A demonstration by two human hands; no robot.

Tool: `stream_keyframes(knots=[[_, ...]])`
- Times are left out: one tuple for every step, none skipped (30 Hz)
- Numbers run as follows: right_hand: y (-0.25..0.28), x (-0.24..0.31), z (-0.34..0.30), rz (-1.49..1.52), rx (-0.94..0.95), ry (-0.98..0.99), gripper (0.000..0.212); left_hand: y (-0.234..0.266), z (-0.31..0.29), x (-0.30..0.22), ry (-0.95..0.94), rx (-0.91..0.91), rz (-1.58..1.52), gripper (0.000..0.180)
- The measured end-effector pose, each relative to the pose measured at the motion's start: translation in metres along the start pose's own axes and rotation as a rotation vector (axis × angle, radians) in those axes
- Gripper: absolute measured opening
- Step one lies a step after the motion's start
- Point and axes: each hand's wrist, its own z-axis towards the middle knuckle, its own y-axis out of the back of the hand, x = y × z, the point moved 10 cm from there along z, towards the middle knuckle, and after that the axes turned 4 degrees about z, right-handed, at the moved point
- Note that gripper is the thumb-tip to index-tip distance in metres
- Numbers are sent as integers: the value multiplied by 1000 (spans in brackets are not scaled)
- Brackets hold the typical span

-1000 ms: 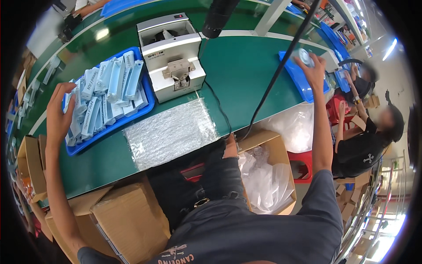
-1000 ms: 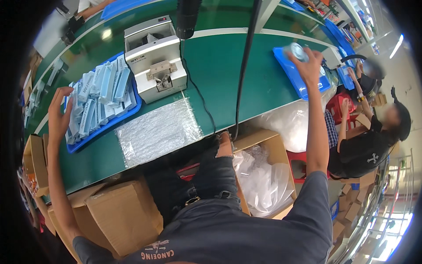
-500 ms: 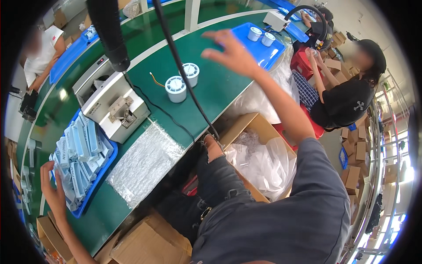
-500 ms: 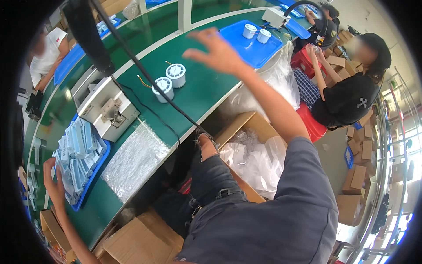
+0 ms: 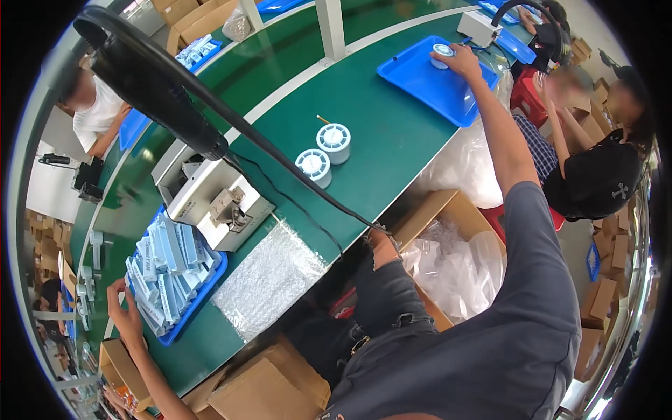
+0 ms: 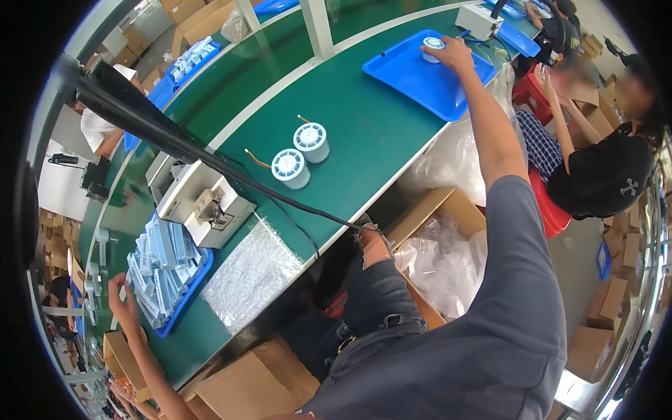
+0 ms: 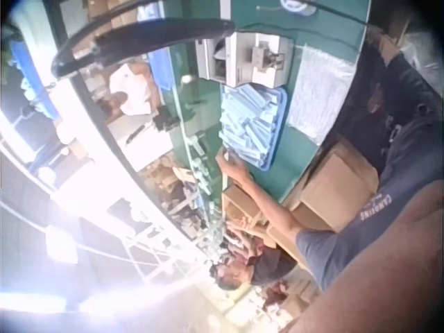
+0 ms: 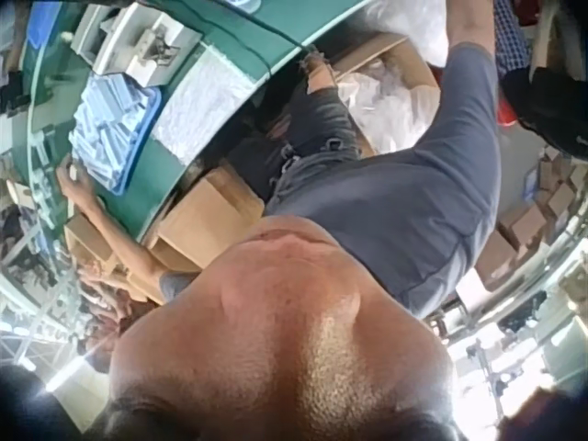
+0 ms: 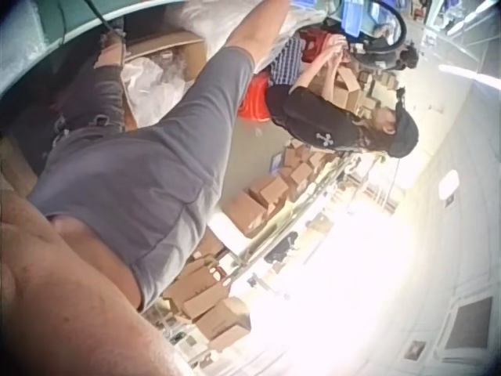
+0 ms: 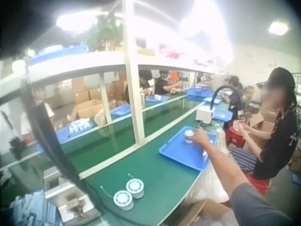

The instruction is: Package small handheld fans into boxes and organize them into shipping cartons on a factory assembly line.

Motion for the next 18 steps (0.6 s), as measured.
stream_keyframes(knots=[[-2, 4, -1, 49, -22, -16, 96, 3, -2, -1, -3, 1, 19, 17], [-5, 8, -5, 50, -15, -7, 96, 5, -4, -2, -5, 2, 36, 18], [-3, 17, -6, 41, -55, 55, 91, 6, -3, -1, 13, 13, 37, 18], [0, 25, -7, 31, -96, 118, 86, 4, -1, -2, -3, 13, 28, 18], [4, 26, -7, 28, -97, 130, 86, 1, 2, -4, -17, 12, 17, 18], [11, 21, -8, 98, -102, 122, 86, -3, 6, -8, -17, 14, 8, 18], [18, 26, -10, 170, -105, 118, 85, -4, 7, -11, -23, 11, 2, 18], [30, 30, -15, 196, -122, 144, 83, -7, 10, -16, -30, 8, -10, 18], [51, 36, -24, 253, -170, 144, 80, -9, 16, -25, -25, 25, -23, 17], [75, 45, -37, 311, -220, 145, 77, -9, 18, -30, -50, 18, -30, 17], [93, 80, -58, 324, -165, 200, 65, -4, 14, -31, -65, 7, -31, 17], [99, 101, -79, 415, -124, 277, 66, -4, 11, -21, -68, 7, -46, 19], [108, 120, -101, 491, -85, 354, 67, 1, 9, -19, -98, -1, -43, 21], [117, 161, -146, 484, -22, 404, 68, 4, 2, -6, -56, 3, -71, 23], [106, 180, -173, 622, 156, 447, 67, 9, -2, 4, -92, -23, -54, 23], [120, 215, -217, 586, 183, 579, 66, 7, 2, 2, -146, 10, -34, 22], [124, 236, -247, 581, 241, 656, 64, -3, 6, 0, -134, 18, -65, 21], [114, 259, -272, 620, 353, 679, 62, 1, 1, -4, -104, 35, -57, 20]])
